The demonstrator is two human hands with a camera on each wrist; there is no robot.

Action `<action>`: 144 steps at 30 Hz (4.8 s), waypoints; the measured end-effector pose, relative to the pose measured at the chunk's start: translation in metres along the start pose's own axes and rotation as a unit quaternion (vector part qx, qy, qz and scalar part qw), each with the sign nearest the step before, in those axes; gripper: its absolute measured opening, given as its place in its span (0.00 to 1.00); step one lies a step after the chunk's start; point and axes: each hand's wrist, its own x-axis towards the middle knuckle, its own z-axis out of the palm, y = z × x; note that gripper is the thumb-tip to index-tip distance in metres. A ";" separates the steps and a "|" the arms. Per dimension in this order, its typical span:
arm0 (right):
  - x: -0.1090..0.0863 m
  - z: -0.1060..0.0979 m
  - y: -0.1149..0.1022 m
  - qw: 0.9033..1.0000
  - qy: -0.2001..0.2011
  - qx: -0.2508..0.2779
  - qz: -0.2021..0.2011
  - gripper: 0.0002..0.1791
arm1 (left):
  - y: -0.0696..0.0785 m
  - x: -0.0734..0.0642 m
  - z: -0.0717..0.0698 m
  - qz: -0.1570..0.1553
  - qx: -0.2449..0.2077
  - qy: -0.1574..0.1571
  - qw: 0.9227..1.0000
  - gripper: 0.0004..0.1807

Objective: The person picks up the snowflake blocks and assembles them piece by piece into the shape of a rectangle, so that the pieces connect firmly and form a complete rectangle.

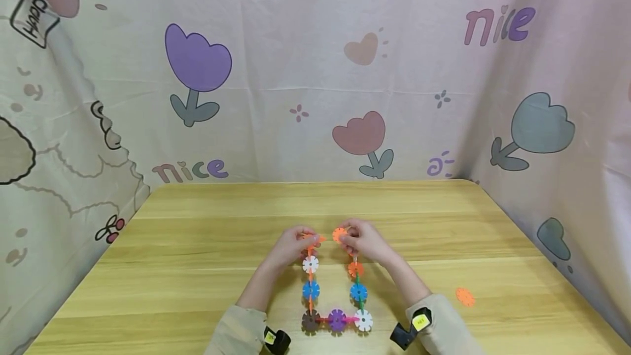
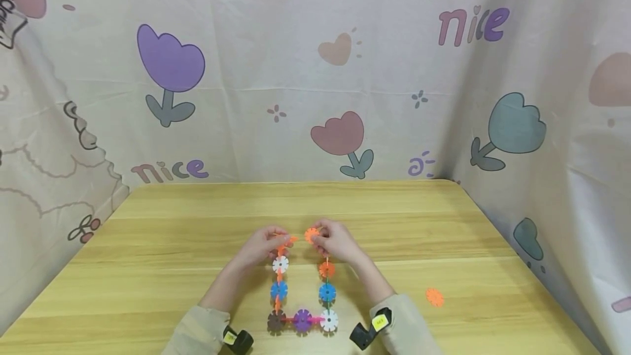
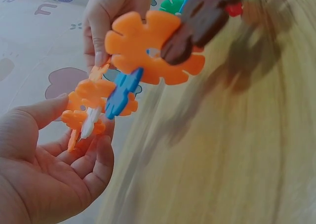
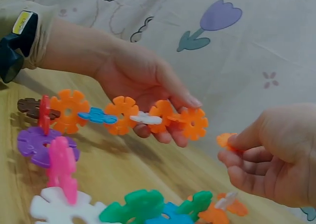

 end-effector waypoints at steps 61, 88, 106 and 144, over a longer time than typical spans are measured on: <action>0.001 0.026 -0.008 0.996 0.020 0.089 0.004 0.13 | -0.011 0.010 -0.004 -0.013 -0.008 0.001 1.000 0.14; -0.026 -0.032 0.017 0.995 0.103 0.013 0.016 0.17 | -0.015 0.009 -0.006 0.007 0.025 -0.069 0.997 0.20; -0.107 -0.104 0.047 0.982 0.176 -0.016 0.069 0.22 | -0.019 0.010 -0.007 0.017 0.016 -0.075 0.997 0.18; -0.174 -0.136 0.080 0.989 -0.010 -0.110 0.097 0.17 | -0.020 0.009 -0.007 0.010 0.016 -0.078 0.997 0.19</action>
